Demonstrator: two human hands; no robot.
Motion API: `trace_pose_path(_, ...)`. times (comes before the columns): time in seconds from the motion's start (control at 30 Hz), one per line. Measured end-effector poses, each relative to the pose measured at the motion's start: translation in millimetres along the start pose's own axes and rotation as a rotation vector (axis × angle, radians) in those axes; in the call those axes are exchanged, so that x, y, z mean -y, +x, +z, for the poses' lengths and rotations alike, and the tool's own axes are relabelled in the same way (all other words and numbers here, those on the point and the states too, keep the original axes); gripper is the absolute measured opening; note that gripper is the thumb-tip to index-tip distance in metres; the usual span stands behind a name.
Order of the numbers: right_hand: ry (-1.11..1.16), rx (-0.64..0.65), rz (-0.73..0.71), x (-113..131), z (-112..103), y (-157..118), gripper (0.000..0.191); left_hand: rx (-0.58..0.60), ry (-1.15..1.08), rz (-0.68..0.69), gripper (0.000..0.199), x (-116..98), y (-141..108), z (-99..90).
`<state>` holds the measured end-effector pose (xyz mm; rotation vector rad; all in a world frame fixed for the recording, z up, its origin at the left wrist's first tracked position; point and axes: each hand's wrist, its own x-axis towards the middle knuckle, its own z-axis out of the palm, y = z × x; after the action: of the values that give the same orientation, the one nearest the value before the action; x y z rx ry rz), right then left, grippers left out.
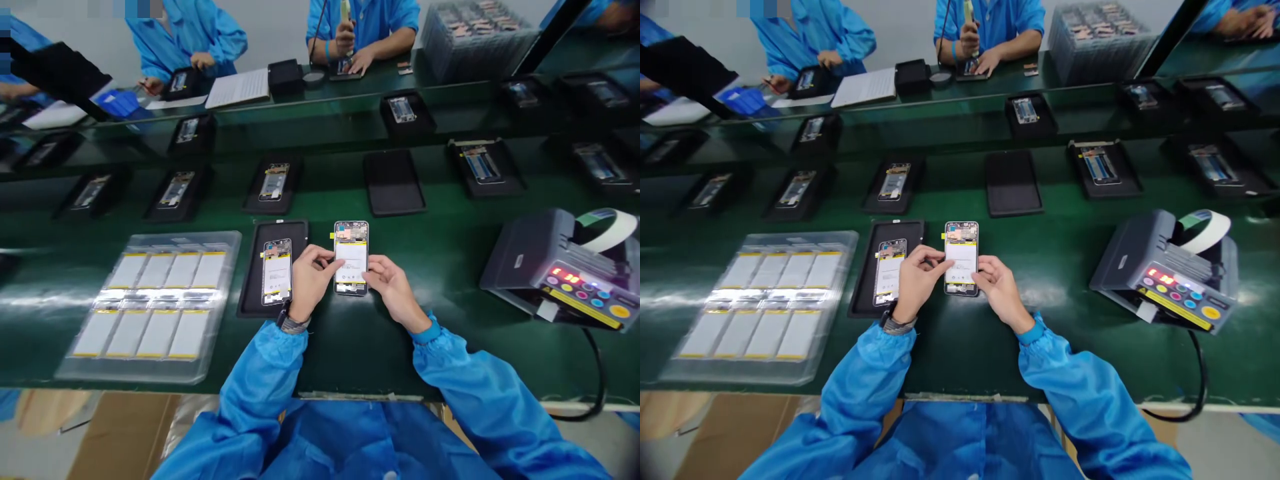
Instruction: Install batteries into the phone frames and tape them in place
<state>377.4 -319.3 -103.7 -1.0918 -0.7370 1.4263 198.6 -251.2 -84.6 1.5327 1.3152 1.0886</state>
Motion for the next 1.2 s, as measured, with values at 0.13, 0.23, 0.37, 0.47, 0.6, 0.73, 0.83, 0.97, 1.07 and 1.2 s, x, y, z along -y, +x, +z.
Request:
trace_pose_path(0.13, 0.011, 0.048, -0.007, 1.5, -0.2, -1.8, 0.044, 0.102, -0.222, -0.158, 0.045, 2.5, 2.7, 1.2)
trace_pose_path(0.23, -0.014, 0.039, -0.01, 2.6, 0.8, 0.2, 0.048, 0.315, -0.357, -0.275, 0.043, 3.7, 0.0, 4.9)
trace_pose_path(0.37, -0.062, -0.099, -0.056, 6.0, 0.5, 4.0, 0.049, 0.426, -0.44, -0.3, 0.042, 2.9, -14.0, 20.8)
trace_pose_path(0.47, -0.125, -0.153, -0.082, 9.1, -1.1, 2.9, 0.047, 0.413, -0.45, -0.288, 0.045, 1.1, -26.6, 36.4)
trace_pose_path(0.6, -0.17, -0.103, -0.104, 8.7, 1.1, -3.7, 0.042, 0.256, -0.349, -0.263, 0.043, -1.9, -36.8, 47.4)
trace_pose_path(0.73, -0.196, -0.086, -0.125, 4.4, 5.4, -8.4, 0.035, 0.178, -0.226, -0.233, 0.036, -3.0, -38.4, 46.7)
trace_pose_path(0.83, -0.203, -0.089, -0.137, 2.9, 6.4, -9.1, 0.031, 0.183, -0.206, -0.245, 0.035, -2.4, -37.1, 45.6)
trace_pose_path(0.97, -0.223, -0.101, -0.153, 2.6, 6.4, -8.8, 0.029, 0.175, -0.211, -0.256, 0.036, -1.7, -36.2, 46.2)
trace_pose_path(1.07, -0.247, -0.128, -0.154, 1.4, 6.2, -8.5, 0.031, 0.176, -0.198, -0.25, 0.034, -1.5, -36.9, 47.0)
trace_pose_path(1.2, -0.286, -0.143, -0.185, -2.0, 5.8, -8.4, 0.032, 0.152, -0.176, -0.238, 0.033, -1.6, -38.1, 47.8)
